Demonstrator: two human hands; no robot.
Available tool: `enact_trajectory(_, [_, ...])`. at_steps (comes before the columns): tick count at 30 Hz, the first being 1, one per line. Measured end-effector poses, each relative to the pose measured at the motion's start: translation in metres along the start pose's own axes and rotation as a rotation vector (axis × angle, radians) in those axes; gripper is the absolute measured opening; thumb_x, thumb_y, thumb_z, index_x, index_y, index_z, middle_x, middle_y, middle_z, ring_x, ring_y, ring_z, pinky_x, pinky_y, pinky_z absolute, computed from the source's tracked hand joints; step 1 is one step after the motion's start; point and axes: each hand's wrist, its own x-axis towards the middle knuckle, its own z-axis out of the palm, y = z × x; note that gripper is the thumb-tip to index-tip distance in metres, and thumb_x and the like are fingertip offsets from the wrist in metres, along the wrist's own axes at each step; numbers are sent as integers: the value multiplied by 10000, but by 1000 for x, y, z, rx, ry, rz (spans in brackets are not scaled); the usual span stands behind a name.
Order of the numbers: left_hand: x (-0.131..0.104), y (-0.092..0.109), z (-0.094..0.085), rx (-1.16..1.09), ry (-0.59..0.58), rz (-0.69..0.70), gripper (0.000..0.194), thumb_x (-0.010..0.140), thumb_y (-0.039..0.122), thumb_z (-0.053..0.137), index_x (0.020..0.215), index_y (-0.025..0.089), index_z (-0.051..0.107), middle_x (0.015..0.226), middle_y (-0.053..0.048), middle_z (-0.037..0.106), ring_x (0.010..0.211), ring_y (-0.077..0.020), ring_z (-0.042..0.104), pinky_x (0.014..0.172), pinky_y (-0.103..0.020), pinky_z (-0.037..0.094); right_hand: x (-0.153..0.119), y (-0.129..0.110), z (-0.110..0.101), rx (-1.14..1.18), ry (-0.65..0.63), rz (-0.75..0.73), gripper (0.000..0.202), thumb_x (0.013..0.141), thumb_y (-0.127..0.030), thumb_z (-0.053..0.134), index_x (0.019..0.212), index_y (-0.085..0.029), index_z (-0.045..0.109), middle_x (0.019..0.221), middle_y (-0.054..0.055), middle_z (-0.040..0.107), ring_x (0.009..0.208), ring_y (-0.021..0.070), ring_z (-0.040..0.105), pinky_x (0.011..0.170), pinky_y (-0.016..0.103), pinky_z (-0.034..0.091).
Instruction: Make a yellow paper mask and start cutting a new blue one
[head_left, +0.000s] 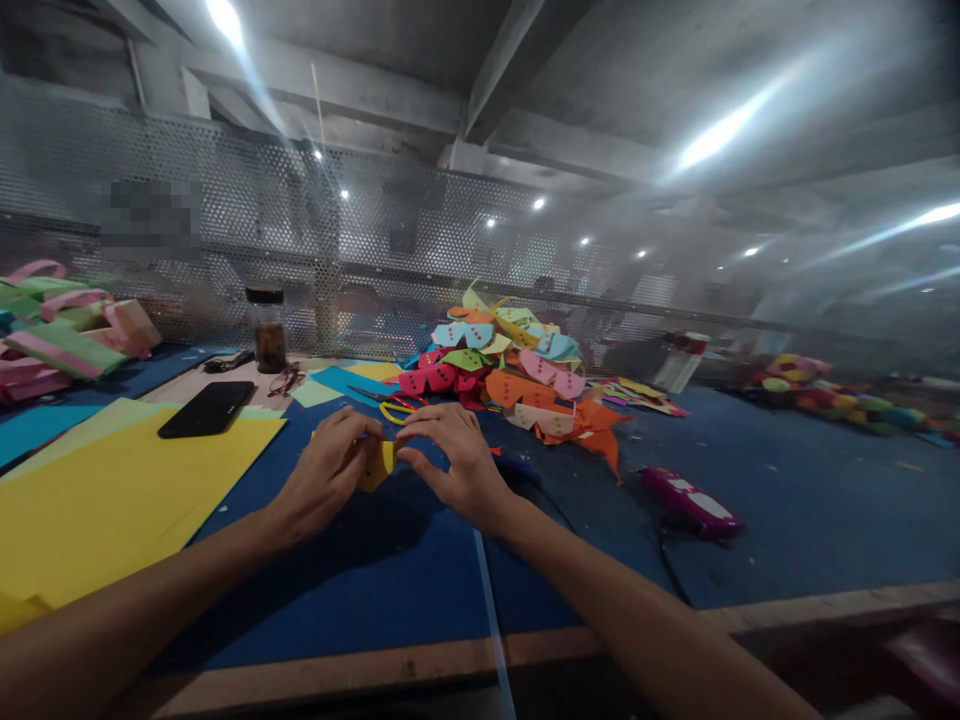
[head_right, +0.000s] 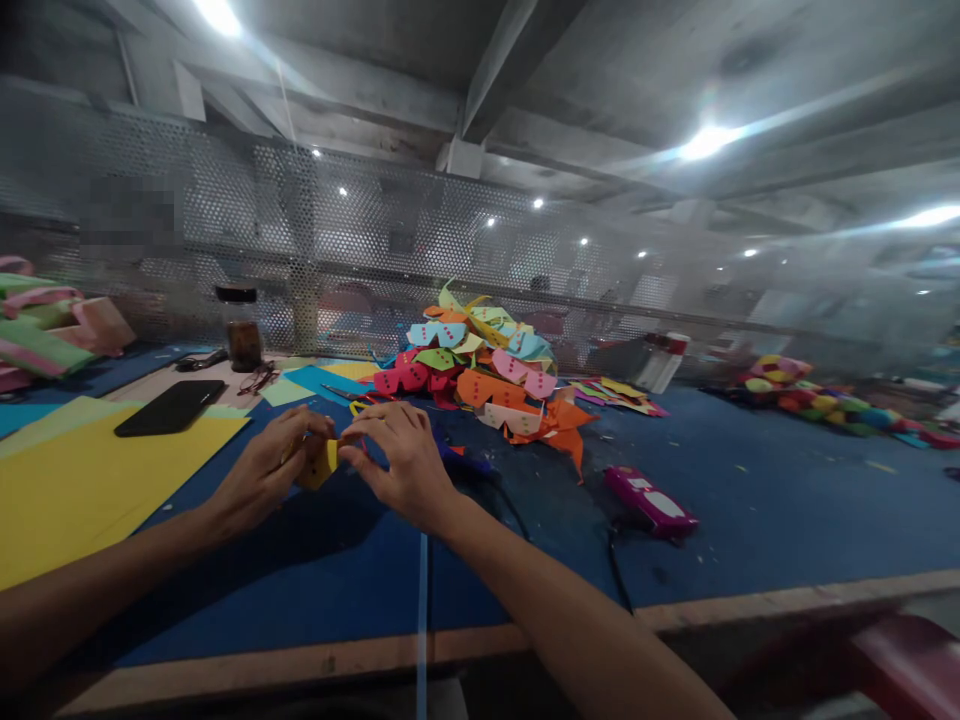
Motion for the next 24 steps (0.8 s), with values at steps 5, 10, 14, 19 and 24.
enact_trajectory(5, [-1, 2, 2, 36, -5, 101, 208, 939, 259, 390, 925, 236, 597, 994, -71, 699, 1037, -261, 604, 1056, -499, 374, -1, 0, 3, 4, -30, -16, 104, 920, -306, 673, 996, -243, 643, 1111, 51, 690, 1092, 217, 596, 938, 395, 385])
enact_trajectory(10, [-2, 0, 2, 32, -19, 126, 211, 925, 232, 428, 953, 250, 636, 1058, -66, 712, 1080, -256, 612, 1099, -497, 348, -1, 0, 5, 25, -46, 5, 62, 896, -213, 650, 884, -237, 594, 1074, 44, 705, 1044, 216, 612, 908, 393, 387])
enact_trajectory(14, [3, -2, -4, -5, 79, 85, 272, 968, 301, 429, 1058, 271, 684, 1162, -61, 695, 1231, -267, 533, 1092, -477, 353, 1, 5, 4, 48, 12, 35, 65, 894, -182, 615, 873, -234, 582, 1022, 45, 699, 1021, 211, 614, 917, 390, 399])
enact_trajectory(19, [15, -18, -19, -62, 296, -55, 265, 959, 338, 430, 992, 265, 682, 1140, -57, 679, 1198, -274, 545, 1082, -452, 351, 4, 15, -2, 82, 84, 117, 51, 898, -190, 597, 863, -226, 593, 997, 58, 680, 999, 218, 601, 921, 390, 430])
enact_trajectory(24, [23, -40, -23, -253, 350, -330, 269, 863, 431, 561, 972, 231, 705, 1027, -42, 669, 1067, -277, 575, 993, -412, 410, 7, 21, -5, 132, 115, 144, 64, 897, -195, 595, 837, -219, 590, 961, 64, 676, 960, 215, 602, 920, 390, 449])
